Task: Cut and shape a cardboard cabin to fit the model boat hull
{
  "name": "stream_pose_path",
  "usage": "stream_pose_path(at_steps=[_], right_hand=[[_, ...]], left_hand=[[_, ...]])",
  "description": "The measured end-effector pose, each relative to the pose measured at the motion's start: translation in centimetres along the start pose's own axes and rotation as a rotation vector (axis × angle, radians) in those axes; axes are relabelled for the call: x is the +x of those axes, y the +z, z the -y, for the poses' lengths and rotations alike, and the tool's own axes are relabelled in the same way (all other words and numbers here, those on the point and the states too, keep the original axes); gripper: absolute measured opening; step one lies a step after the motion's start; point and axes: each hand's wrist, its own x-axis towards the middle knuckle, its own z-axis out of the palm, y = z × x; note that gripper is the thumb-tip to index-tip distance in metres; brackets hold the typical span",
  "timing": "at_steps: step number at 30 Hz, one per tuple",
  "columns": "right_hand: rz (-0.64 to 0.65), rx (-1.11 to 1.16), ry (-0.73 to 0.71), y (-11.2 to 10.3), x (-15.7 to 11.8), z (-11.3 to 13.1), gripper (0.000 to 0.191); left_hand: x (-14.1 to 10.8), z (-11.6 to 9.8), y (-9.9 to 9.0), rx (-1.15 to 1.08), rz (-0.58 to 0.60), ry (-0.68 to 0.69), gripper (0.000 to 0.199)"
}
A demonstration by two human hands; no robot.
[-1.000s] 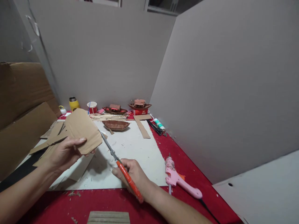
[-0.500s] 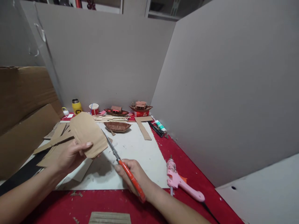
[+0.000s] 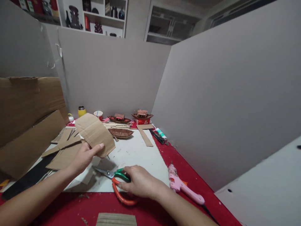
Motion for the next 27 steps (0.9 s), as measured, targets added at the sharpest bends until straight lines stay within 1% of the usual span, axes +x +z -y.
stream_pose_path(at_steps=[1,2,4,5,6,7,9,10,12,14,16,17,18,20,22,25,27], right_hand=[[-0.014,0.025,-0.012,-0.7,-0.3,0.3,0.026],[-0.078,0.044,-0.014,-1.4,-0.6,0.6,0.032],[-0.281,0.113,0.004,-2.7,-0.9,1.1,0.048],[-0.361,0.159,-0.012,-3.2,-0.9,1.3,0.056],[-0.41,0.195,-0.042,-3.7,-0.8,1.5,0.066],[-0.426,0.215,-0.091,-4.1,-0.6,1.6,0.075],[-0.358,0.203,-0.208,-4.8,-0.4,1.7,0.084],[-0.295,0.187,-0.262,-5.1,-0.4,1.7,0.084],[-0.17,0.147,-0.348,-5.8,-0.8,1.5,0.08],[-0.106,0.081,-0.406,-6.3,-1.4,1.0,0.083],[-0.132,-0.034,-0.437,-6.4,-1.7,0.1,0.087],[-0.181,-0.105,-0.437,-6.4,-1.6,-0.5,0.085],[-0.262,-0.173,-0.431,-6.3,-1.3,-1.2,0.079],[-0.435,-0.29,-0.411,-6.2,-0.1,-2.5,0.065],[-0.553,-0.333,-0.391,-6.4,1.5,-3.8,0.055],[-0.627,-0.293,-0.334,-7.4,3.9,-5.3,0.052],[-0.643,-0.282,-0.252,-8.1,5.2,-6.1,0.052]], left_hand=[[0.0,0.1,0.0,0.009,0.041,-0.005,0.027],[-0.1,0.2,0.1,0.008,0.085,-0.012,0.027],[-0.3,0.2,0.3,0.001,0.191,-0.034,0.028],[-0.5,0.2,0.4,0.001,0.254,-0.052,0.028],[-0.7,0.2,0.5,0.003,0.321,-0.072,0.028],[-0.9,0.2,0.7,0.007,0.39,-0.093,0.029],[-1.4,0.2,1.1,0.016,0.522,-0.137,0.03],[-1.7,0.1,1.2,0.019,0.577,-0.155,0.03],[-2.0,-0.1,1.4,0.026,0.657,-0.183,0.029],[-2.0,-0.2,1.4,0.022,0.723,-0.21,0.03],[-1.7,-0.3,1.6,0.0,0.798,-0.233,0.032],[-1.4,-0.3,1.8,-0.014,0.84,-0.243,0.034],[-1.0,-0.3,2.1,-0.026,0.872,-0.249,0.037],[0.0,-0.3,3.0,-0.025,0.899,-0.244,0.043],[1.4,-0.3,4.0,0.009,0.875,-0.213,0.046],[3.8,-0.4,5.1,0.046,0.764,-0.143,0.046],[5.4,-0.2,5.3,0.026,0.657,-0.125,0.044]])
